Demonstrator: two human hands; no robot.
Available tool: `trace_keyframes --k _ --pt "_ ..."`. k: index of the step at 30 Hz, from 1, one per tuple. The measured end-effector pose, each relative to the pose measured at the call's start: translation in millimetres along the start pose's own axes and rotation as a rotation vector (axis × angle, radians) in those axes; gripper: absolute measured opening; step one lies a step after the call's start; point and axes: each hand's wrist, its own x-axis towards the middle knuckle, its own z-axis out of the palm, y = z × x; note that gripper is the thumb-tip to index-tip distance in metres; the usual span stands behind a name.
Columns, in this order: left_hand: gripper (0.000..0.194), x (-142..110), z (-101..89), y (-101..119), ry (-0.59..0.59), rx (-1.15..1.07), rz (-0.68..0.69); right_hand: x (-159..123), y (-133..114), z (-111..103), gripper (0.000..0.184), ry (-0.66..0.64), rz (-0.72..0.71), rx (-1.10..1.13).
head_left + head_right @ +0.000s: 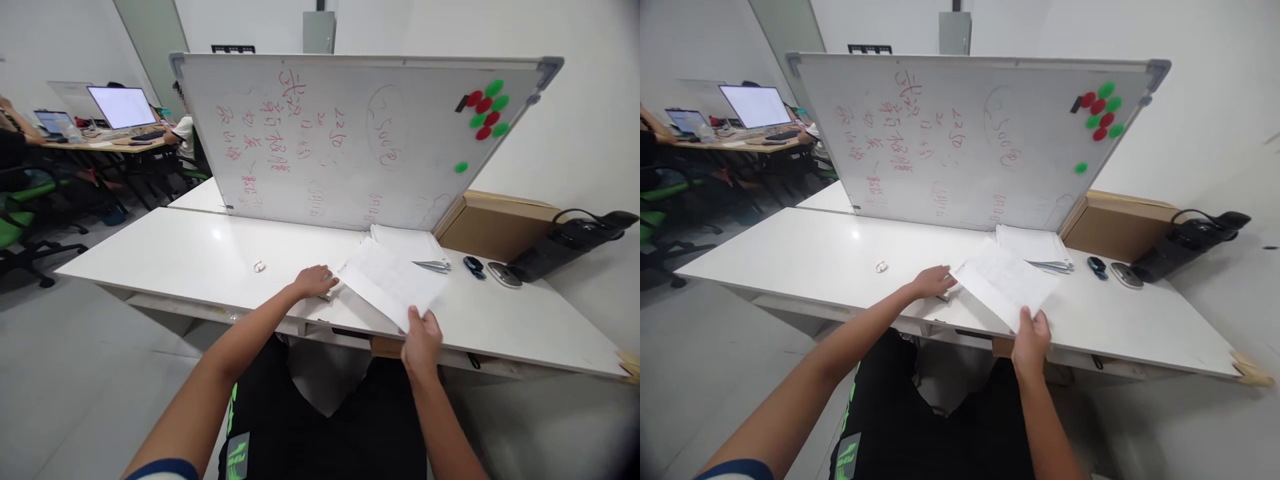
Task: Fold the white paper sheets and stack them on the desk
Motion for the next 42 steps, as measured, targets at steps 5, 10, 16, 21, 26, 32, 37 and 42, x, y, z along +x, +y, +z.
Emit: trace_keyframes --k 5,10,16,21,26,32,37,42 --pt "0.056 -28 9.1 5 0.303 0.041 -0.079 57 -13 118 0.036 -0.433 -0.183 -0.594" --pt "0.051 -59 9.0 -28 0.555 0.075 -0.089 73 0 198 0.027 -0.556 -0.225 -0.840" --pt "0.040 -87 -12.5 -131 0.445 0.249 -0.090 85 13 234 0.031 -0.586 -0.236 -1.032" --pt "0.060 -83 -9.6 -161 0.272 0.152 -0.348 108 12 265 0.026 -0.674 -0.252 -1.081" --pt "0.059 -80 -8.2 -157 0.226 0.141 -0.336 126 14 286 0.026 -0.723 -0.251 -1.066" --pt "0.060 -81 -7.8 -158 0.227 0.145 -0.332 126 13 290 0.032 -0.679 -0.201 -1.069" --pt "0.061 -81 -7.9 -158 0.231 0.149 -0.333 110 -1 288 0.045 -0.646 -0.237 -1.142" --pt "0.062 -82 -6.4 -160 0.254 0.161 -0.326 93 -17 239 0.049 -0.667 -0.474 -1.273"
